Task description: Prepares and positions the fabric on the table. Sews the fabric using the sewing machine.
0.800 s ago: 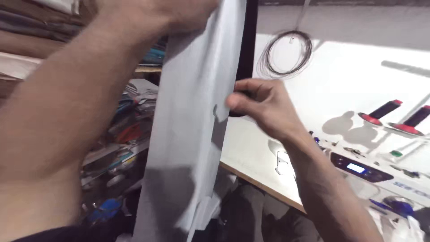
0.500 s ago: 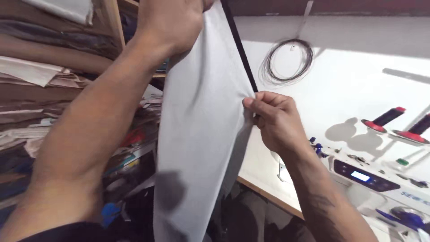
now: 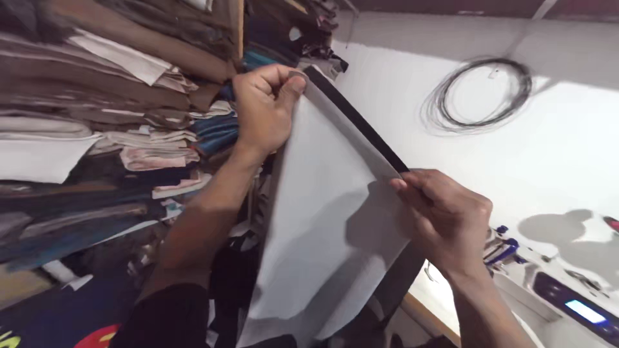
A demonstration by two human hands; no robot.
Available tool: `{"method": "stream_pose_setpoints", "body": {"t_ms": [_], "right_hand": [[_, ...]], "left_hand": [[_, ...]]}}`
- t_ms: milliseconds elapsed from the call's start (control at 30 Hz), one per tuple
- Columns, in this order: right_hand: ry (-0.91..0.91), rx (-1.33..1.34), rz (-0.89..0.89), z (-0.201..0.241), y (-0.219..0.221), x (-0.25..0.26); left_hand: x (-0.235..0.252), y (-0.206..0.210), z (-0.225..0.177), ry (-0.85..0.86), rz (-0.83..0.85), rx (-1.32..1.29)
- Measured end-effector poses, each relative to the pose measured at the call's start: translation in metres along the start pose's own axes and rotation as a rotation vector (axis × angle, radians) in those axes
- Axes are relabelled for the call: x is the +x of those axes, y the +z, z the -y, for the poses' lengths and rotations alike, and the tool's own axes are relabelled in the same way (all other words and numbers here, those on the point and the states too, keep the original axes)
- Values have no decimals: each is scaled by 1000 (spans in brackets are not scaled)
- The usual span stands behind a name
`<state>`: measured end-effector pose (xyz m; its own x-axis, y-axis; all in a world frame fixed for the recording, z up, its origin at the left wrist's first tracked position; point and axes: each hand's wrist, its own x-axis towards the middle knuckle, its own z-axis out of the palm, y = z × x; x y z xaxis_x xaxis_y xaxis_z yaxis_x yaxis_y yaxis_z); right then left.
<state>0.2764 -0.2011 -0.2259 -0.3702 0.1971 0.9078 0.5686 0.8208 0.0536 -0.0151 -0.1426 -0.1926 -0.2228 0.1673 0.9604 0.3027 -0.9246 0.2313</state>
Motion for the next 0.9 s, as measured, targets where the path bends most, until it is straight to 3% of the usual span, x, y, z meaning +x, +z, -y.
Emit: {"method": "stream_pose_setpoints", "body": {"t_ms": [333, 500, 733, 900], "right_hand": [[72, 317, 96, -18, 7, -45], [219, 470, 173, -21, 9, -70], [338, 585, 209, -13, 20, -98], [415, 611, 165, -7, 30, -106]], "left_hand": [[-59, -25, -2, 109, 89, -173], [-84, -37, -9, 9, 184, -218], [-111, -42, 0, -159, 126, -199], [-118, -43, 5, -185, 109, -167]]}}
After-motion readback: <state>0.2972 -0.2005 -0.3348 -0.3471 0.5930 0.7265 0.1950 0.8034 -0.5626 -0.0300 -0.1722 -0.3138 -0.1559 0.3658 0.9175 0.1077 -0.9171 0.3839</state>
